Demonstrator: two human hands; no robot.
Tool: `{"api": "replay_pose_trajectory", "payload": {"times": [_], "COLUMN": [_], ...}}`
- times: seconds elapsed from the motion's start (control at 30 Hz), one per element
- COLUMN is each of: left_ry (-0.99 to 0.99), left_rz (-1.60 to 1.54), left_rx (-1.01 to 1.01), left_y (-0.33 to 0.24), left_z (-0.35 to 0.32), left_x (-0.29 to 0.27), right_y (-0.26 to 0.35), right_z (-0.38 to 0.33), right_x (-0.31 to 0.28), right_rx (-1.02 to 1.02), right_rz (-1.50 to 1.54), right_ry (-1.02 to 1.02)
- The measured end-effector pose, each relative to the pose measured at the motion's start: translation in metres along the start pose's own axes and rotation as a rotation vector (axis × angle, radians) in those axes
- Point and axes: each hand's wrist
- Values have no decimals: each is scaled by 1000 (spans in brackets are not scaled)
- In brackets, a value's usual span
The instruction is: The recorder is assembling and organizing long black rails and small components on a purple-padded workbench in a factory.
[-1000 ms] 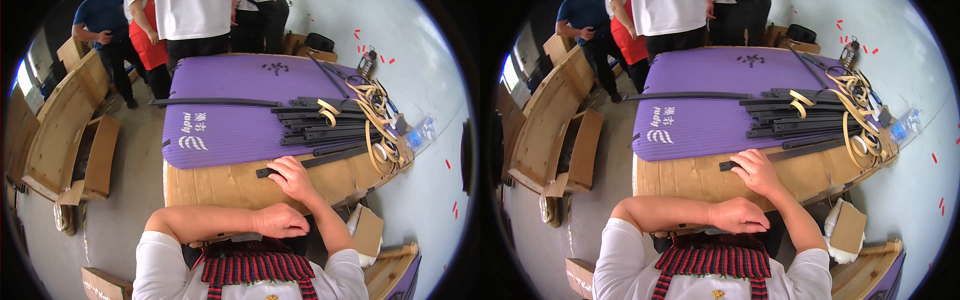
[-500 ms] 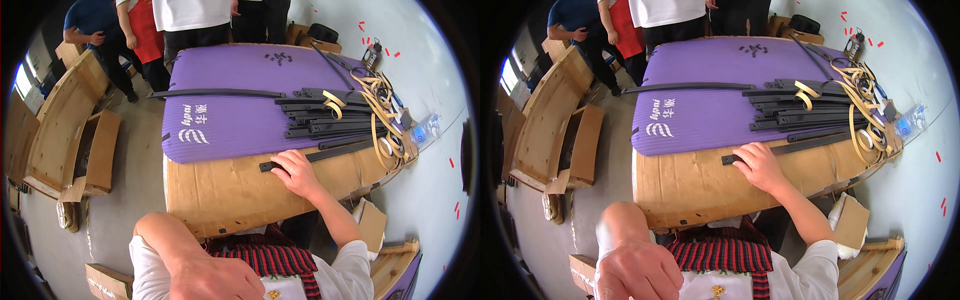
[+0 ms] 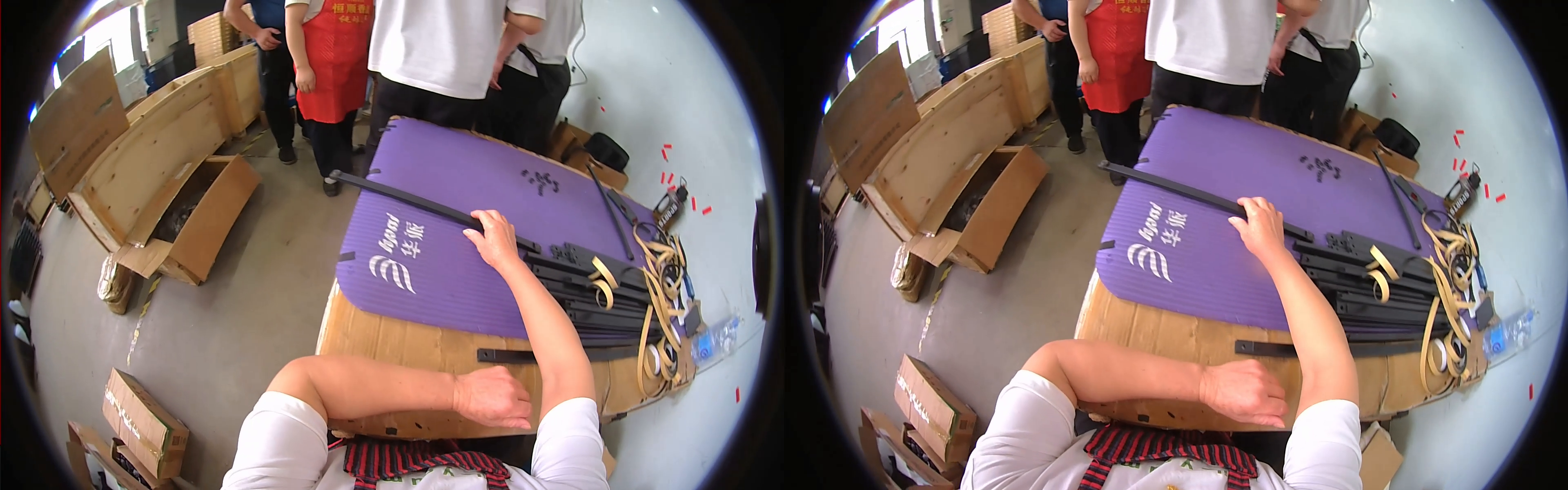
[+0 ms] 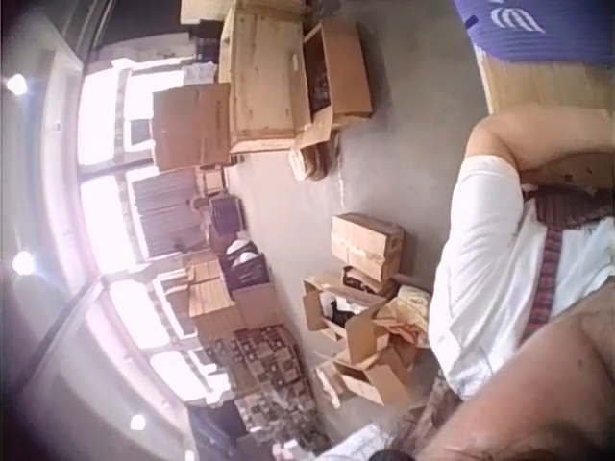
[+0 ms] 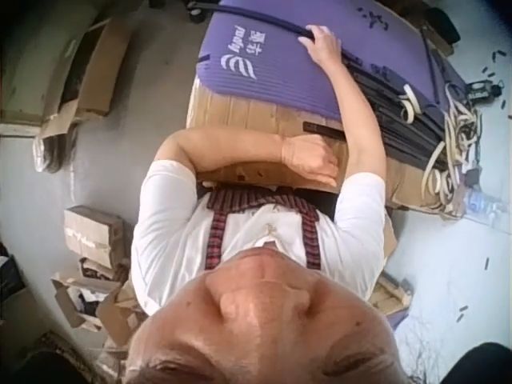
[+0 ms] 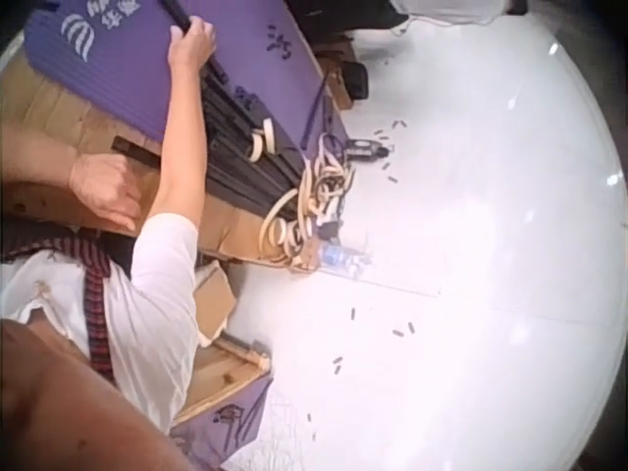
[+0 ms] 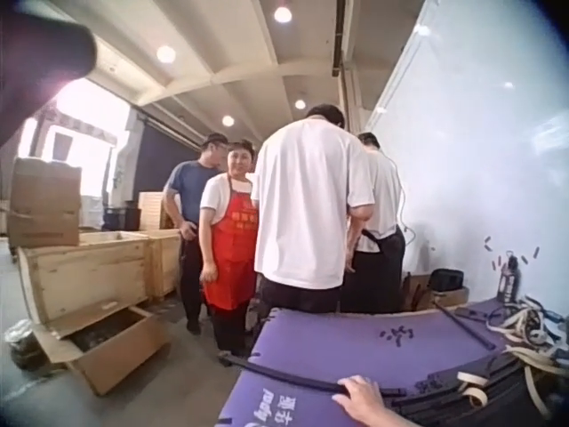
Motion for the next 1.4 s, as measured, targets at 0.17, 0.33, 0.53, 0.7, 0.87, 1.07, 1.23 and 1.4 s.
{"api": "replay_pose_trajectory", "payload": {"times": [0.17,0.33,0.53,0.7,0.87,1.07,1.23,1.4], "left_ry": [101,134,94,119,-85,3,90,72], "left_rz": [-53,-61,-35,-56,141,79,41,67], "left_rx": [-144,-172,-139,-105,-2,-23,-149,-183], "left_y": [3,8,6,9,16,13,14,19], "left_z": [0,-2,-6,0,-6,5,4,6], "left_x": [-1,0,8,7,-2,-7,-2,-1], "right_y": [-13,-9,-7,-6,61,58,20,-1], "right_z": [20,30,34,17,-27,-92,-110,-108], "right_x": [18,10,10,5,-13,-58,-57,-95], "right_rx": [-77,31,-38,-76,-432,-281,-38,-76], "right_rz": [31,227,92,-136,137,444,358,174], "right_ry": [-38,31,52,-82,-147,-46,-174,-242]}}
Point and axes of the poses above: each hand's wrist, its own z-axis towards the middle knuckle, its own x-axis out of the palm, y = z × x, and after that the axes turned 5 degrees about x, right-handed
